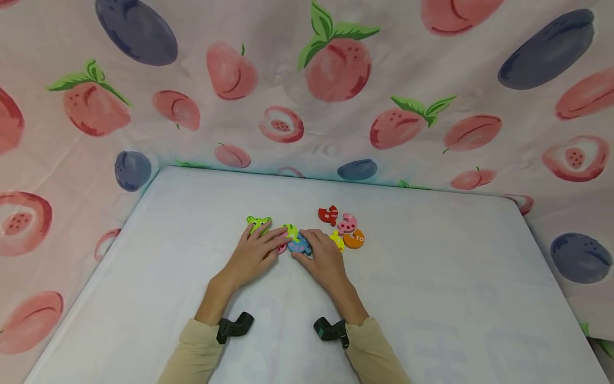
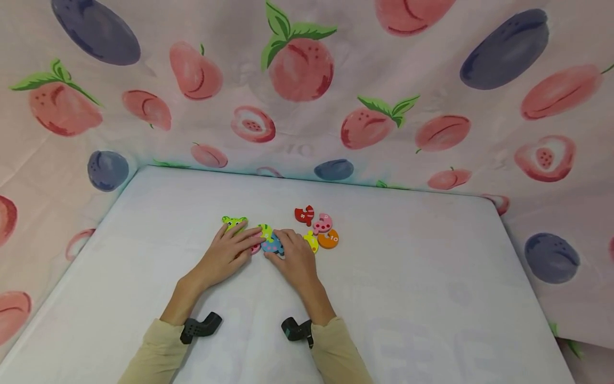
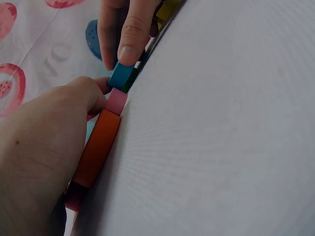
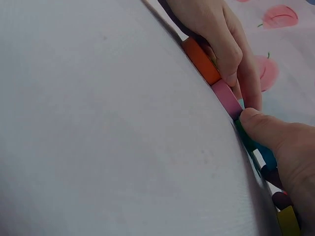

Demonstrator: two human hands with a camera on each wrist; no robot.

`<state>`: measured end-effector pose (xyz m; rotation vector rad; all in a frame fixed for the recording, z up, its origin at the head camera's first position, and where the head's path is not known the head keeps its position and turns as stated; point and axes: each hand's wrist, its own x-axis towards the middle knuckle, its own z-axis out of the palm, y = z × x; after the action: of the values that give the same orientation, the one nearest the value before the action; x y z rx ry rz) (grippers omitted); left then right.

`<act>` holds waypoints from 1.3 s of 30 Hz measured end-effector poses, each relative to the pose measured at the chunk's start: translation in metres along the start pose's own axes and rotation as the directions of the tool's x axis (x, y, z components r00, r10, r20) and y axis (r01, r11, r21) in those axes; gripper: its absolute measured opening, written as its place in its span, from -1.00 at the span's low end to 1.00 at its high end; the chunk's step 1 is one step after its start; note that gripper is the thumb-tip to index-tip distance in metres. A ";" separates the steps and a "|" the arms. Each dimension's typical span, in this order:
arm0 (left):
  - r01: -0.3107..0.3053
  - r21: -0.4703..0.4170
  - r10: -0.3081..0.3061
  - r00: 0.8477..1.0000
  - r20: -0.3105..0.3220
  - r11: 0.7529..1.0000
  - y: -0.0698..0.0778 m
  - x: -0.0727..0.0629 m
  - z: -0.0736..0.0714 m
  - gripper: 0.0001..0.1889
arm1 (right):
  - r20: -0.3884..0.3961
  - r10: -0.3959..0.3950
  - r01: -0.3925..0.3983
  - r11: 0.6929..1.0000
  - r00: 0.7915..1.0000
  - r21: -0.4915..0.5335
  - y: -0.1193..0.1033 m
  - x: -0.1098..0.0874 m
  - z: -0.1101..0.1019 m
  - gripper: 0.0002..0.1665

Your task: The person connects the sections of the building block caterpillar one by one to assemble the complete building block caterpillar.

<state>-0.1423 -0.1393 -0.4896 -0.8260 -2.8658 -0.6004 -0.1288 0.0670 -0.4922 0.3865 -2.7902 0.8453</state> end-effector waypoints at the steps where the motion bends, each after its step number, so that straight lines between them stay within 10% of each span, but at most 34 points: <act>1: -0.002 0.005 0.002 1.000 0.000 1.000 0.000 0.000 0.000 -0.59 | 0.002 0.002 -0.002 1.000 1.000 -0.001 0.000 0.000 0.000 -0.33; 39: 0.003 0.019 -0.003 1.000 0.025 1.000 0.001 -0.001 -0.002 -0.58 | 0.053 0.031 -0.031 0.999 0.998 -0.016 -0.003 0.000 -0.001 -0.32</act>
<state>-0.1413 -0.1395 -0.4877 -0.8323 -2.8906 -0.5660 -0.1278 0.0658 -0.4898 0.3696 -2.8571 0.8319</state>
